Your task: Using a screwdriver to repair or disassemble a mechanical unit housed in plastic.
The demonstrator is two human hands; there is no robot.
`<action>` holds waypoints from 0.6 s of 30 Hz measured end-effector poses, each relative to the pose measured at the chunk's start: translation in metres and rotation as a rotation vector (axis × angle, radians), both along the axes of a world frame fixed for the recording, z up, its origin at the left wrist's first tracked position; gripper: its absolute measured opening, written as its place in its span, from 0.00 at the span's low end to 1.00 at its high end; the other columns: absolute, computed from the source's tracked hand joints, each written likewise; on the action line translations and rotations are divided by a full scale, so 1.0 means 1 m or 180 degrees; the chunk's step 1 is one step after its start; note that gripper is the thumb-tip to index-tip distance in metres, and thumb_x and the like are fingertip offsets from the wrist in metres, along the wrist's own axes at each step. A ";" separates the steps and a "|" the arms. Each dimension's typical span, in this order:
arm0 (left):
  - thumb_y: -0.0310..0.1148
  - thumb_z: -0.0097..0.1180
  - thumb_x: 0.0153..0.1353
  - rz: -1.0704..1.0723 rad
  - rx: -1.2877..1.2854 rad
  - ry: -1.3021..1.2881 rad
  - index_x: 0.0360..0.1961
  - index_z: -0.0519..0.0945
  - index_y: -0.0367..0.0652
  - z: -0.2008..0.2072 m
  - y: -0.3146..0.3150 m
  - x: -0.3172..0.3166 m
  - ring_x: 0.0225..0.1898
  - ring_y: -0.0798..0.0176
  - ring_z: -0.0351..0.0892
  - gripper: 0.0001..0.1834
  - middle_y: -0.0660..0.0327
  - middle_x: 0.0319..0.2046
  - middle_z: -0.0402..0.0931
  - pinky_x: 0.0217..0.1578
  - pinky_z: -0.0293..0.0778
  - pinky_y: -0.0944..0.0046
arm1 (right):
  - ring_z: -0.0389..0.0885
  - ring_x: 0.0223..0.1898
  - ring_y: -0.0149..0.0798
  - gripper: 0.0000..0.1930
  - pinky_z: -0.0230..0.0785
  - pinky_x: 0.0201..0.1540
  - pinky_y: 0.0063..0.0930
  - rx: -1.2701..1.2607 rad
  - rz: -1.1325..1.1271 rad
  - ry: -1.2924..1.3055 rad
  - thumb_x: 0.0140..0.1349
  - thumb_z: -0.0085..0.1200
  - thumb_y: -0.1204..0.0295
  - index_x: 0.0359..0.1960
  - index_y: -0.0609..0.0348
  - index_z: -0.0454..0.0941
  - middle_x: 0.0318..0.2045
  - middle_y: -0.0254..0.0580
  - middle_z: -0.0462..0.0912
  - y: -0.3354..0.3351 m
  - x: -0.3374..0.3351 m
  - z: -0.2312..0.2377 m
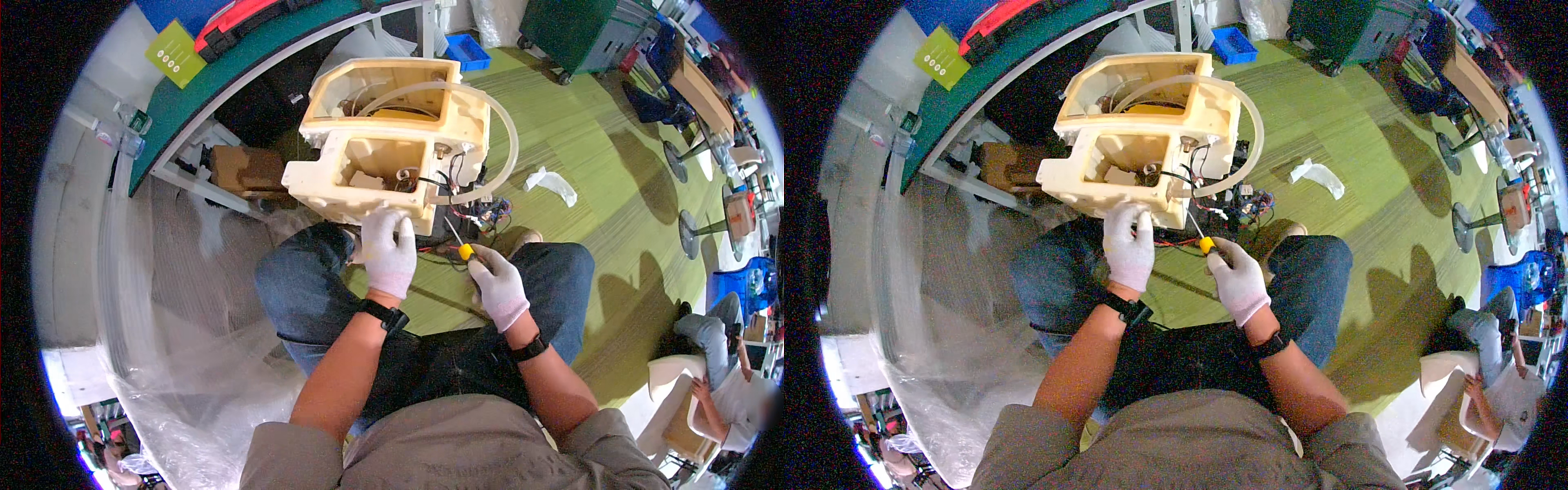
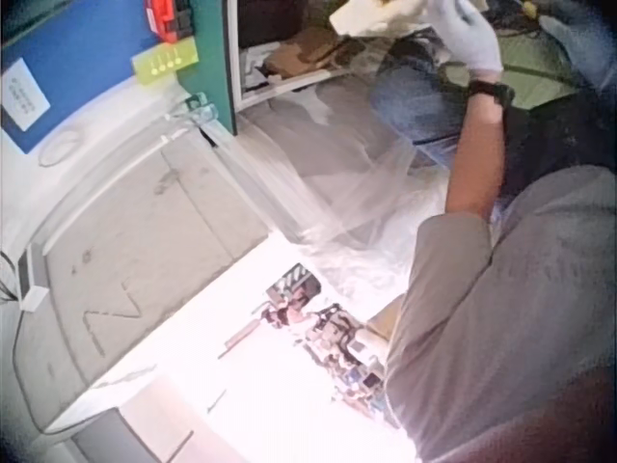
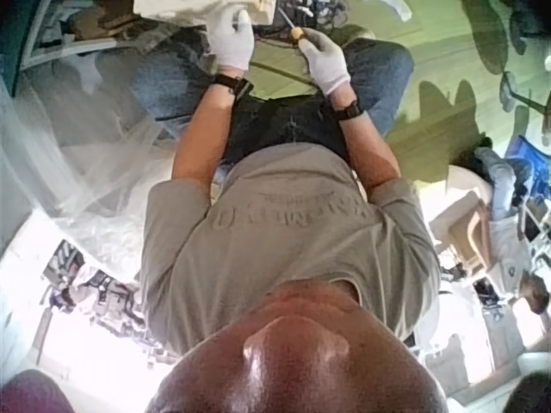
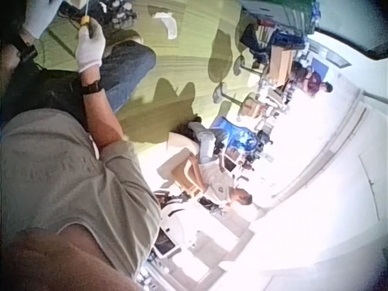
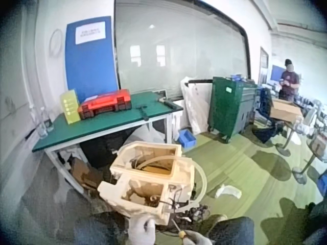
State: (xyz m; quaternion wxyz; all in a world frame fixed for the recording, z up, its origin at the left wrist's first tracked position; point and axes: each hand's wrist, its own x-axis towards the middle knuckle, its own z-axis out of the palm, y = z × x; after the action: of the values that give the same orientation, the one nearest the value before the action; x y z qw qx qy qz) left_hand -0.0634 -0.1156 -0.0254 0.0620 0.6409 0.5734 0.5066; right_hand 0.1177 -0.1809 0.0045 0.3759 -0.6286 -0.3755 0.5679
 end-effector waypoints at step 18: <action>0.44 0.41 0.68 -0.1804 -0.3123 -0.2960 0.33 0.78 0.38 -0.034 -0.010 0.029 0.23 0.71 0.76 0.20 0.65 0.24 0.76 0.26 0.73 0.69 | 0.70 0.16 0.23 0.20 0.64 0.17 0.18 0.0256 -0.0056 0.0153 0.62 0.50 0.70 0.53 0.67 0.71 0.28 0.35 0.78 0.007 -0.024 -0.021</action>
State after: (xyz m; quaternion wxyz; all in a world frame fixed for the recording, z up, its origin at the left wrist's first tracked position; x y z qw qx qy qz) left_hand -0.0339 -0.1259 -0.0596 0.7076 0.3818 0.4609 0.3757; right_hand 0.0940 -0.1740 -0.0165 0.4148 -0.6025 -0.3833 0.5640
